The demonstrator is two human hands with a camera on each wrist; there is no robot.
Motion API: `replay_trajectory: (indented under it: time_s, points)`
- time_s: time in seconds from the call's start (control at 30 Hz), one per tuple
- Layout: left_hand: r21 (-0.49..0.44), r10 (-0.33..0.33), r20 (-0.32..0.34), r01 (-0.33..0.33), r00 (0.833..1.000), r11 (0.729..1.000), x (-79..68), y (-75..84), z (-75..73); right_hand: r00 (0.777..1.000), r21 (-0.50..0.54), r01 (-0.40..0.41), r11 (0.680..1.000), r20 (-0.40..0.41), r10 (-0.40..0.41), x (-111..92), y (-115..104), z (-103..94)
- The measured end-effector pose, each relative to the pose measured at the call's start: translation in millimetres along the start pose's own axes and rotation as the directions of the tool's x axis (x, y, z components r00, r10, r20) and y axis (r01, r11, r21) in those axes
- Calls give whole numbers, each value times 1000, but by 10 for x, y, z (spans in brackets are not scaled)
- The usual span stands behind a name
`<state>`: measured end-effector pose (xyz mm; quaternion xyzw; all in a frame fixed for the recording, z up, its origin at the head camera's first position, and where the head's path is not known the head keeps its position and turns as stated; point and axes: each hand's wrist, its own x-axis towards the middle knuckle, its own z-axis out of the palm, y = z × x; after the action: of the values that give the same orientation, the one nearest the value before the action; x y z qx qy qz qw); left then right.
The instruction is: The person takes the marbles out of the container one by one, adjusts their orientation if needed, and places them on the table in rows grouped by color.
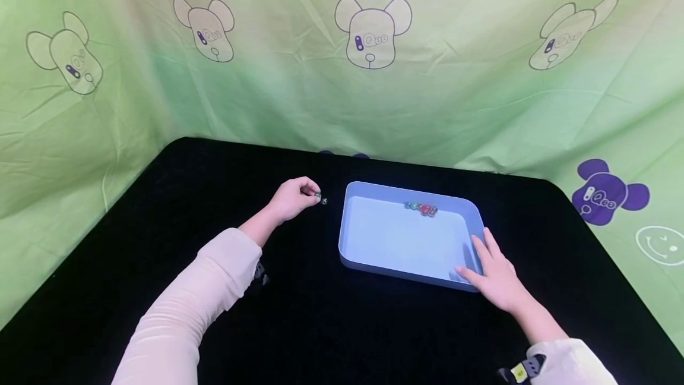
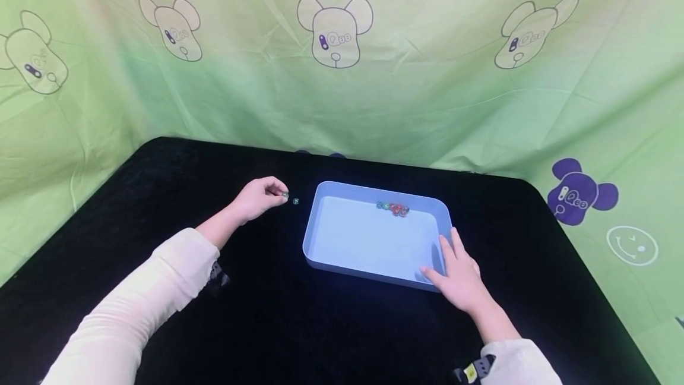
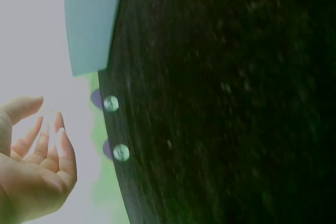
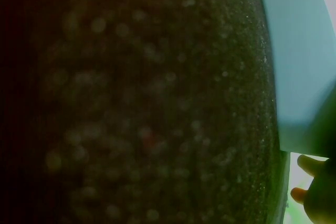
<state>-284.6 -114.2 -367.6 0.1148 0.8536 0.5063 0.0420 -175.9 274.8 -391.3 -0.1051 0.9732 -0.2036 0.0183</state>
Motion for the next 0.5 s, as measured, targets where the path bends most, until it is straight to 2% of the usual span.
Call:
replay_trajectory:
  time_s: [0.5]
  points:
    - [56, -74, -49, 77, 996, 995, -31, -203, -272, 1000, 1, -2, 1000, 6, 2, -3, -7, -15]
